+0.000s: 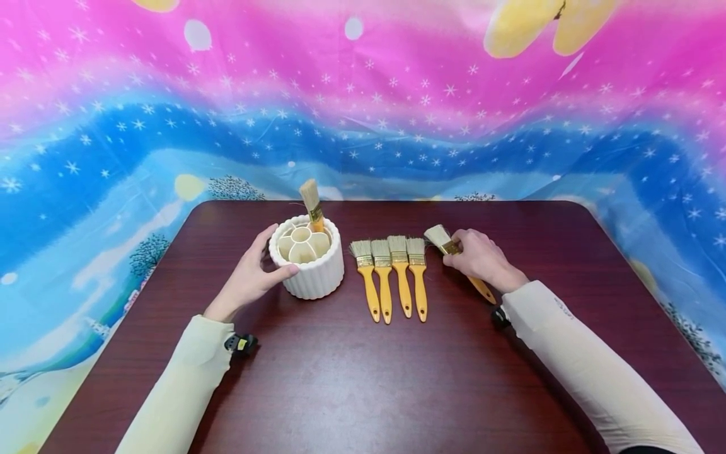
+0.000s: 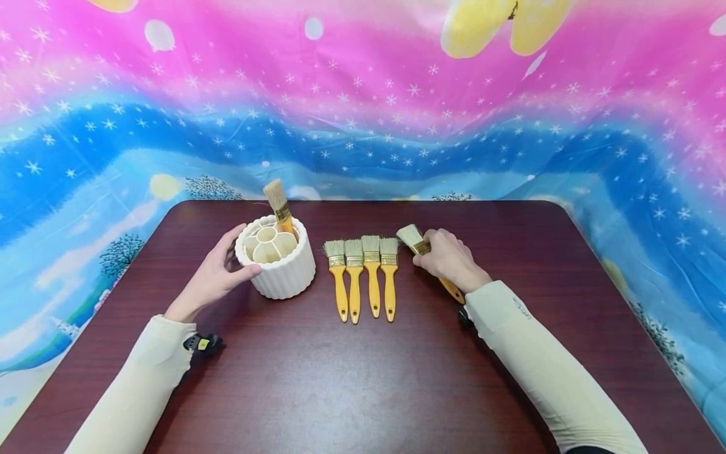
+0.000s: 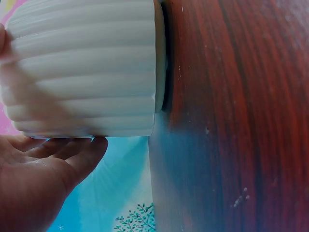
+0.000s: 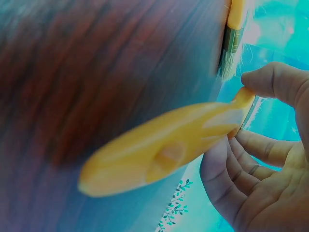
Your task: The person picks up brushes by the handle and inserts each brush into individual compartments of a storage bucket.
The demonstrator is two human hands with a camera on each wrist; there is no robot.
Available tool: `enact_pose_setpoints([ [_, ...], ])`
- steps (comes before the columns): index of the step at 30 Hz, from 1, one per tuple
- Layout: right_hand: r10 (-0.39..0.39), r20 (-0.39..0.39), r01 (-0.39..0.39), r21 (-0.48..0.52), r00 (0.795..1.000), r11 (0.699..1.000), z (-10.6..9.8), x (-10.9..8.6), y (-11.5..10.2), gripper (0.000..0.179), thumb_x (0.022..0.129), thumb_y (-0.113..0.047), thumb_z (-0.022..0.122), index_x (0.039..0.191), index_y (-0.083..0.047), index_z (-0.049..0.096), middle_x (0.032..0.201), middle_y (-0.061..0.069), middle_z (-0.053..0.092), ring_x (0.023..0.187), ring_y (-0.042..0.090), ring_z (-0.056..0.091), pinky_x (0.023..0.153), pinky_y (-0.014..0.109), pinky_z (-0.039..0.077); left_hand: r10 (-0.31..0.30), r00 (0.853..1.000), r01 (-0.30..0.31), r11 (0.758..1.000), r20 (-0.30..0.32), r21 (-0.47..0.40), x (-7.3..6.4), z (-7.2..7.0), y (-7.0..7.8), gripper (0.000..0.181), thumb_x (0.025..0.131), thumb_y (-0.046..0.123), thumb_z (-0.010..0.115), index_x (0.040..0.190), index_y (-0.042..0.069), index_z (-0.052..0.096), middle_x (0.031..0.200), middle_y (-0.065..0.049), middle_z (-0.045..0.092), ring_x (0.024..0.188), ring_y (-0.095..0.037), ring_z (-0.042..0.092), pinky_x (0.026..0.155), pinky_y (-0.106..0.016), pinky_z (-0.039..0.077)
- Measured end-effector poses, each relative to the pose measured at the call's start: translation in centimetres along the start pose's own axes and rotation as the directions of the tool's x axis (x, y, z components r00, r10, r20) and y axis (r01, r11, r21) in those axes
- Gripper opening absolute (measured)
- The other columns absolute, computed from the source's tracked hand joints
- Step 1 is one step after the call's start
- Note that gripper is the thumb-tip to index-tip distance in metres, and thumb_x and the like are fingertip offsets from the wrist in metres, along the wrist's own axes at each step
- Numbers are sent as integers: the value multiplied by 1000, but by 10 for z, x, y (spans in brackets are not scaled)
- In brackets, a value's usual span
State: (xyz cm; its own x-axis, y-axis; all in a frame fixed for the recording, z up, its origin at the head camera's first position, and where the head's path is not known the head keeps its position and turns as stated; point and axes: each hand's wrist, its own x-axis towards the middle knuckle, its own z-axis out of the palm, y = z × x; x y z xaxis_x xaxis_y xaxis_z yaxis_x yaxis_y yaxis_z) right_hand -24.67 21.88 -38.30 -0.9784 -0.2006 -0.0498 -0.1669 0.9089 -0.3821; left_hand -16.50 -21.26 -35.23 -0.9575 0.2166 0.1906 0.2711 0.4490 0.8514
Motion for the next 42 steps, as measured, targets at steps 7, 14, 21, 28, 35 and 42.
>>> enact_pose_setpoints([
  [7,-10,-12,11,12,1000,1000,2,-2,1,50,84,-32,69,121,-2,55,106,15,57,85,28,53,66,40,46,-16,1000,16,1000,2,7,-1,1,1,86,84,10,73,149,-2,18,148,-24,30,128,-38,40,100,-52,39],
  [14,-4,-24,5,30,1000,1000,1,-5,2,49,84,-31,70,121,-2,56,107,16,58,84,28,55,65,41,47,-8,1000,8,1000,11,-5,2,2,0,86,84,11,73,150,0,19,148,-23,31,128,-36,41,100,-51,40],
  [21,-9,-47,11,44,999,999,2,-5,1,46,83,-31,71,117,-4,57,103,15,58,84,27,55,66,41,47,-18,1000,19,1000,14,-23,1,3,0,86,85,9,73,150,-1,17,148,-24,31,128,-37,42,99,-51,41],
  [28,-24,-69,27,52,997,998,3,-3,1,45,82,-31,71,116,-4,58,101,14,57,81,27,55,65,41,47,-17,1000,17,999,13,-31,-1,2,1,86,85,9,73,150,-1,18,148,-24,31,128,-36,42,99,-50,40],
  [35,-43,-107,50,57,993,997,3,-1,0,45,82,-30,72,116,-5,58,101,12,57,81,26,54,65,42,47,-25,1000,25,1000,8,-15,-1,-1,2,86,85,10,73,150,-1,17,148,-24,30,128,-37,41,99,-51,40],
  [42,-42,-131,50,60,991,997,2,-2,-3,49,82,-31,72,119,-4,56,101,12,56,83,27,53,67,42,46,-18,1000,18,1000,8,-17,-1,-1,2,85,85,9,72,150,-2,18,148,-24,31,128,-38,42,98,-51,41],
])
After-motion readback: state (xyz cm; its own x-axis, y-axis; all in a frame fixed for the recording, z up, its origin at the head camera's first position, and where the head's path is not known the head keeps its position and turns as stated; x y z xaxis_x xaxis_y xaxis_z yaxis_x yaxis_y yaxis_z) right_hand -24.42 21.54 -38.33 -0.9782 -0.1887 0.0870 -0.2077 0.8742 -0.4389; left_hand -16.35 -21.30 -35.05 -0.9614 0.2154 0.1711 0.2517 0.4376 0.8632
